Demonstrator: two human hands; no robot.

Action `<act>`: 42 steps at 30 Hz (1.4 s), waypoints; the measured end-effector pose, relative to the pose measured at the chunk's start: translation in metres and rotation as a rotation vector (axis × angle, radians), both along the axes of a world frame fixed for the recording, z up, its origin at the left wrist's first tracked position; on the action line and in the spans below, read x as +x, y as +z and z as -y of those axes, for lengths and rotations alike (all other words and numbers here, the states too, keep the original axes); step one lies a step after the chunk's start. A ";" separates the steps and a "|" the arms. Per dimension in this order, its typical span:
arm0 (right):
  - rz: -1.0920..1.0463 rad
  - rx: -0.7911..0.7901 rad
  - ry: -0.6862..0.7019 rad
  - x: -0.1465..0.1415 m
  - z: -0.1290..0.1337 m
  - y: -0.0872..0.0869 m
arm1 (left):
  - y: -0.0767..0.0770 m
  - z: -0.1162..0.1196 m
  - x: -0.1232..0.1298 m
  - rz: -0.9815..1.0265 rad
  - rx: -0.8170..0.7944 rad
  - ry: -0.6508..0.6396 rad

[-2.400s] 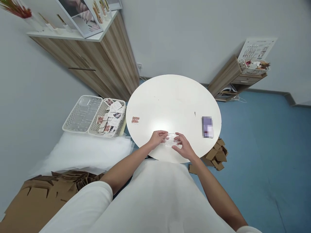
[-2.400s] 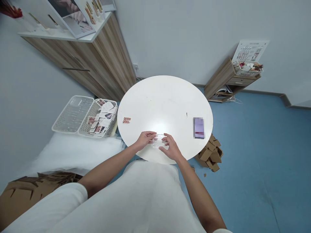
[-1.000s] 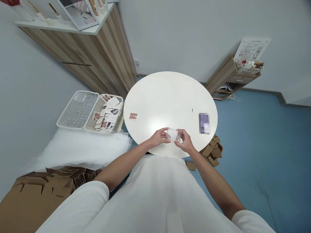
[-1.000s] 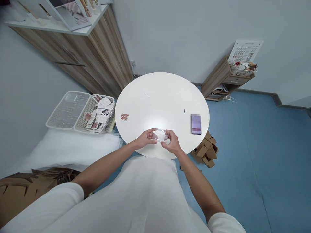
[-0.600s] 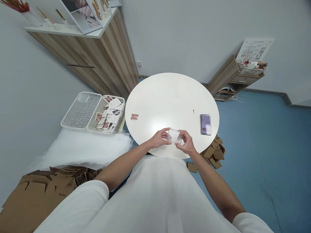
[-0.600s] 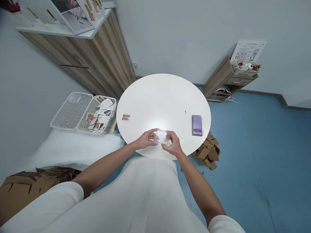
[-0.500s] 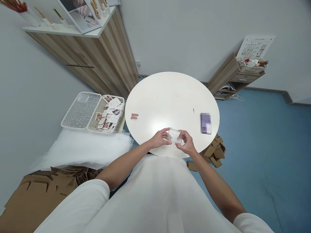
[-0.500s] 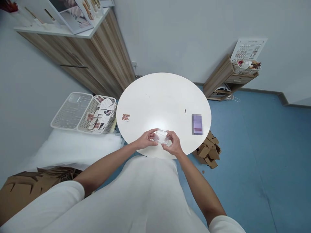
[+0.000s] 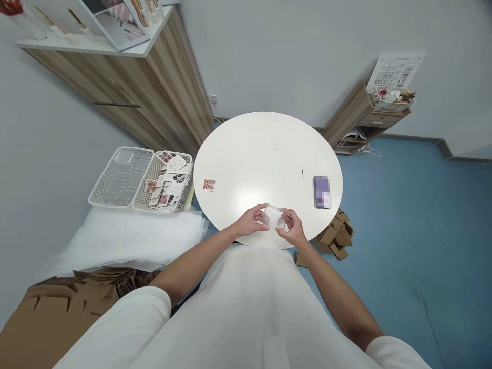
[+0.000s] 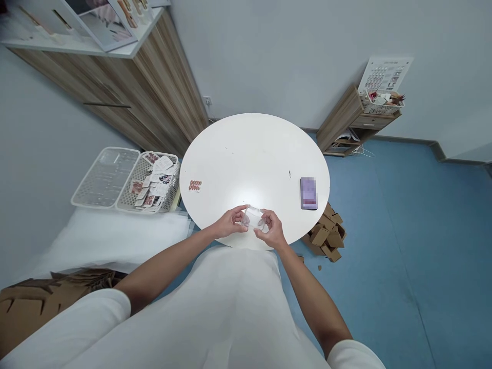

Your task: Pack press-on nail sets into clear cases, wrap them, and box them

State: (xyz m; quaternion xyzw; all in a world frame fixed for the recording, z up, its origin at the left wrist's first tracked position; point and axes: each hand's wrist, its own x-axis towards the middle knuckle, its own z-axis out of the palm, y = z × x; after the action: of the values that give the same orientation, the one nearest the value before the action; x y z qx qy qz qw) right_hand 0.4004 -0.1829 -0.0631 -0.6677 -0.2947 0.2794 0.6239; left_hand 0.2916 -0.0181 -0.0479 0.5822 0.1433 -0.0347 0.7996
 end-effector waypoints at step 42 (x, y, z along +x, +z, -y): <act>-0.534 -0.325 -0.141 0.016 -0.024 -0.015 | -0.045 0.015 -0.020 -0.326 0.057 0.337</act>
State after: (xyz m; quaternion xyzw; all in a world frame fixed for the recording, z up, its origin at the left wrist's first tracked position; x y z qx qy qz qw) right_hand 0.4162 -0.1593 -0.0780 -0.6805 -0.0252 0.4444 0.5821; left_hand 0.2713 -0.0330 -0.0929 0.5590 0.3664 0.0098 0.7437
